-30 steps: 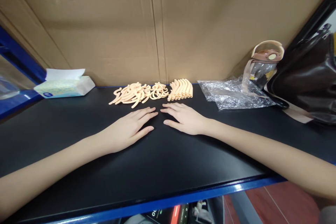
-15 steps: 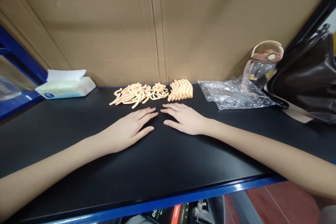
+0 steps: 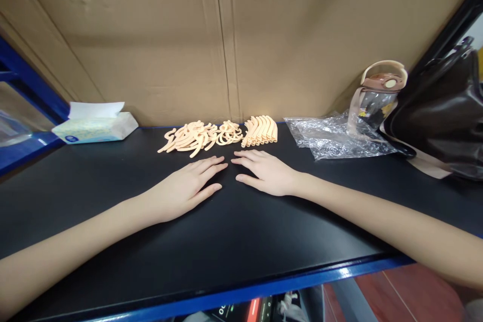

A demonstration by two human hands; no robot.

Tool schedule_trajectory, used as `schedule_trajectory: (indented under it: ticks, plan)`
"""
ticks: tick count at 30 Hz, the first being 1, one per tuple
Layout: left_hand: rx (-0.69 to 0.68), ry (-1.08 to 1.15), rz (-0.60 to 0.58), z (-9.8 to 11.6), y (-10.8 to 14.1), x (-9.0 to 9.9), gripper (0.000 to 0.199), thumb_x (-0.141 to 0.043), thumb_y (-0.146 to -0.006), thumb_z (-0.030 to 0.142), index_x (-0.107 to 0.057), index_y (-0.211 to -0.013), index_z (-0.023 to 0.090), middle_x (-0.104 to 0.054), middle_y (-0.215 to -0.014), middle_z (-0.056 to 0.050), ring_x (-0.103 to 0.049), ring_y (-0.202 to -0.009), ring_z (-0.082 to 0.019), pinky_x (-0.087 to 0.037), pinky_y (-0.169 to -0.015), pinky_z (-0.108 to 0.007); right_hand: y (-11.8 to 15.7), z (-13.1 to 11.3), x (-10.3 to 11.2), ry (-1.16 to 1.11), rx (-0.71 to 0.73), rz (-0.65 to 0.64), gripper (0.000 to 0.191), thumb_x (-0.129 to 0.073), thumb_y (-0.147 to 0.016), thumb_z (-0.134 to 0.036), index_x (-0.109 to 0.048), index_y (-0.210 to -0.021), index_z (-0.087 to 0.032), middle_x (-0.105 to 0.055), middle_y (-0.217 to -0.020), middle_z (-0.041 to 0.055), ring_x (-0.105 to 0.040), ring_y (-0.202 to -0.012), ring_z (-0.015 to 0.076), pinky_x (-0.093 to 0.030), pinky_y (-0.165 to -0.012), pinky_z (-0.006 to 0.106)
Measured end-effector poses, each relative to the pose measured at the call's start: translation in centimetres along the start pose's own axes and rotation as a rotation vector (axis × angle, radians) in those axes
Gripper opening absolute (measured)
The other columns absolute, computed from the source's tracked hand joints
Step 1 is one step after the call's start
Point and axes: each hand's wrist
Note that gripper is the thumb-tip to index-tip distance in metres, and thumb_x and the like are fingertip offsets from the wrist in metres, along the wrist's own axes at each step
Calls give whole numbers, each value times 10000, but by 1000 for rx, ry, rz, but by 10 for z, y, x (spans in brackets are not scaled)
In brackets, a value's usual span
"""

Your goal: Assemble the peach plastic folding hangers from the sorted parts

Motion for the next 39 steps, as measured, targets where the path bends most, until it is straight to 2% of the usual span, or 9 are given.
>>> schedule_trajectory:
  ticks: [13,24,26,28,30,33,36,39]
  plan:
    - [2,21,0,1,0,1,524,-290,-966,446,-390,-1389,154,-371,-1469,-123,-345,-1345,-257,-303,-1093,-423,1,0,0,-24,-4,10,501,-361,-944,-472,-462,-1346,-191,-414,-1438,100,-385,-1316,251,-311,-1089,479]
    - [-4,-6,5,2,0,0,528,-274,-969,449,-382,-1392,152,-363,-1474,-114,-345,-1344,-250,-305,-1086,-405,0,-1,1,-1,-5,0,517,-350,-948,-469,-464,-1345,-158,-411,-1439,107,-388,-1312,249,-313,-1092,458]
    - [-27,-32,33,0,-1,1,509,-290,-966,444,-411,-1371,160,-407,-1446,-109,-390,-1311,-248,-330,-1061,-396,0,0,1,-12,-4,10,508,-356,-947,-468,-466,-1343,-170,-415,-1437,106,-391,-1311,251,-319,-1087,471]
    - [-38,-79,86,-4,-3,4,450,-322,-962,416,-486,-1300,167,-531,-1333,-101,-492,-1205,-242,-373,-1003,-392,0,0,1,-27,0,21,501,-362,-944,-470,-464,-1345,-188,-413,-1438,103,-389,-1313,255,-319,-1085,485]
    - [9,-160,161,-11,-6,9,371,-344,-955,377,-588,-1138,166,-641,-1119,-90,-574,-1038,-239,-415,-912,-392,0,1,1,-31,2,19,503,-358,-944,-473,-460,-1349,-191,-406,-1444,99,-380,-1321,256,-311,-1092,482]
    - [163,-309,278,-27,-10,19,338,-355,-941,367,-613,-856,166,-648,-878,-88,-583,-886,-254,-434,-795,-391,1,1,1,-34,-3,14,500,-362,-945,-466,-471,-1342,-182,-407,-1443,104,-374,-1327,257,-308,-1098,473]
    - [275,-347,331,-38,-10,23,334,-362,-930,401,-560,-772,184,-637,-829,-81,-583,-846,-246,-435,-749,-360,2,0,2,-46,6,27,485,-368,-944,-455,-478,-1336,-191,-416,-1436,106,-385,-1320,260,-317,-1091,490]
    - [364,-281,311,-40,-9,21,307,-381,-915,425,-531,-780,194,-643,-848,-62,-600,-811,-225,-410,-615,-301,2,1,2,-39,12,33,482,-365,-945,-456,-478,-1335,-198,-418,-1434,105,-386,-1319,262,-319,-1089,497]
Point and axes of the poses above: each hand's wrist, its own y-axis away from the middle knuckle, its own x-axis out of the back of the hand, z = x × y
